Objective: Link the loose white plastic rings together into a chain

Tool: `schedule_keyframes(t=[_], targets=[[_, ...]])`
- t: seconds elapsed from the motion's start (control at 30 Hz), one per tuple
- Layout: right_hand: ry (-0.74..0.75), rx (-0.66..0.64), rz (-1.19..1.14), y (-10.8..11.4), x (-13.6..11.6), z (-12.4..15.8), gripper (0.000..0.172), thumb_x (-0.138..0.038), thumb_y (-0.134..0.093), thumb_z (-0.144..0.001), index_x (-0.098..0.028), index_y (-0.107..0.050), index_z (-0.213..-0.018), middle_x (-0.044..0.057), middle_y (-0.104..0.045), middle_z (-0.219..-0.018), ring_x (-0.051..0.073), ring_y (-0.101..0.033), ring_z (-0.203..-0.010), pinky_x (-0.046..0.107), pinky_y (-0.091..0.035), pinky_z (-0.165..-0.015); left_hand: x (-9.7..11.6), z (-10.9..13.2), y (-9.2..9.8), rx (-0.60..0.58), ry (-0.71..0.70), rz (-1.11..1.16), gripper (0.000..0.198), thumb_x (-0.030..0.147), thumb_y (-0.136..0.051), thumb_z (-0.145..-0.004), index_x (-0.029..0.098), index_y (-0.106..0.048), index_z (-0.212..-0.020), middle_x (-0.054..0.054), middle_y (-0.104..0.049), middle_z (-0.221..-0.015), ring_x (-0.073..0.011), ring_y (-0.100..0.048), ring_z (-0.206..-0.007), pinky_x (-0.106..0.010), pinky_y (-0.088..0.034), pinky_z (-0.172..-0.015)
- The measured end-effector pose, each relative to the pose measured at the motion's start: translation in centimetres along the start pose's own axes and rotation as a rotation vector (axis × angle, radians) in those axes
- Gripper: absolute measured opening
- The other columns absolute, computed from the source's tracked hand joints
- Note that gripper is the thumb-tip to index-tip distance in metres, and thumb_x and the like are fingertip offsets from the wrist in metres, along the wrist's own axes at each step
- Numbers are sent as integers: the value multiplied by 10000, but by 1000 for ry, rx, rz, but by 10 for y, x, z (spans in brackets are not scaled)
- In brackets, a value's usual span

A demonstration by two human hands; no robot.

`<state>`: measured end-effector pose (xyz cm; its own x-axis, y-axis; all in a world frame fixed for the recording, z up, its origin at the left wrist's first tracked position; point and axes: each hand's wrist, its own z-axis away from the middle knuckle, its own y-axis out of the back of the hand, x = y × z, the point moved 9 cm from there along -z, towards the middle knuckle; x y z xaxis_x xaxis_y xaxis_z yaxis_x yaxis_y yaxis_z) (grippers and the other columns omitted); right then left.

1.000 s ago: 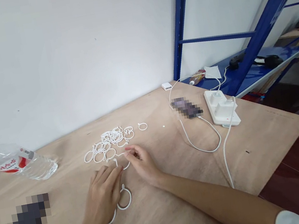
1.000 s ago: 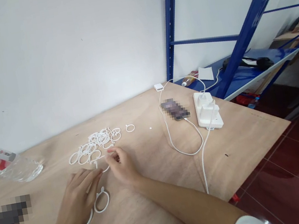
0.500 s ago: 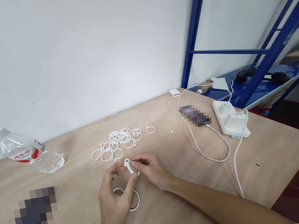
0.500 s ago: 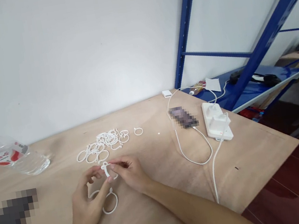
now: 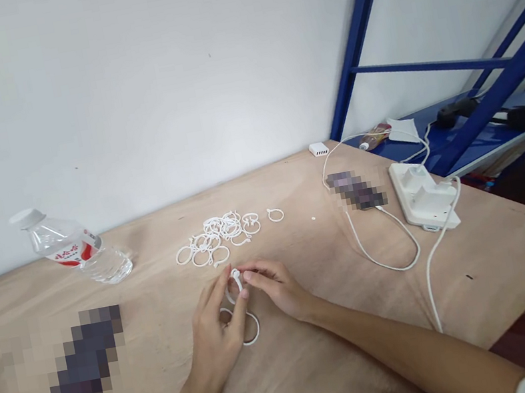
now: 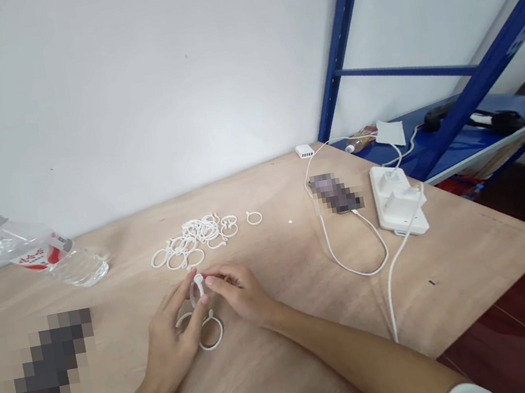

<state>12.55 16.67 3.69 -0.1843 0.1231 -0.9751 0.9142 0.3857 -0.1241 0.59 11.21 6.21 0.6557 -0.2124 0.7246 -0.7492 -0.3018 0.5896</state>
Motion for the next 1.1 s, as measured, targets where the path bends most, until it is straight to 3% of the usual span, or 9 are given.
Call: schedule_keyframes(t=[0.17, 0.43, 0.63, 1.1], targets=[[-102, -38, -152, -1, 5, -1, 242, -386, -625, -799, -202, -745, -900, 35, -716, -883, 178, -628, -850, 321, -474, -819, -1, 3, -2, 23, 23, 7, 457, 466, -601, -809, 190, -608, -1174, -84, -712, -1081, -211, -694, -911, -319, -582, -736], [-313, -132, -483, -18, 24, 5, 232, -369, -697, -771, -173, -739, -887, 9, -646, -765, 114, -565, -709, 277, -450, -737, 8, 4, 8, 112, -8, -61, 438, 490, -651, -754, 175, -668, -1058, -67, -738, -985, -210, -700, -851, -338, -572, -785], [-412, -159, -652, -27, 26, 9, 236, -334, -758, -720, -145, -712, -854, 13, -642, -760, 123, -588, -703, 313, -493, -738, 15, 3, 7, 110, -34, -90, 371, 466, -633, -771, 182, -677, -1005, -29, -733, -818, -154, -664, -646, -269, -544, -594], [-427, -187, -675, -28, 27, 7, 230, -339, -759, -724, -135, -701, -812, 8, -627, -716, 124, -594, -707, 282, -483, -710, 24, 7, 5, 116, -94, -82, 316, 391, -605, -816, 161, -676, -1021, -29, -701, -765, -134, -630, -629, -239, -517, -591]])
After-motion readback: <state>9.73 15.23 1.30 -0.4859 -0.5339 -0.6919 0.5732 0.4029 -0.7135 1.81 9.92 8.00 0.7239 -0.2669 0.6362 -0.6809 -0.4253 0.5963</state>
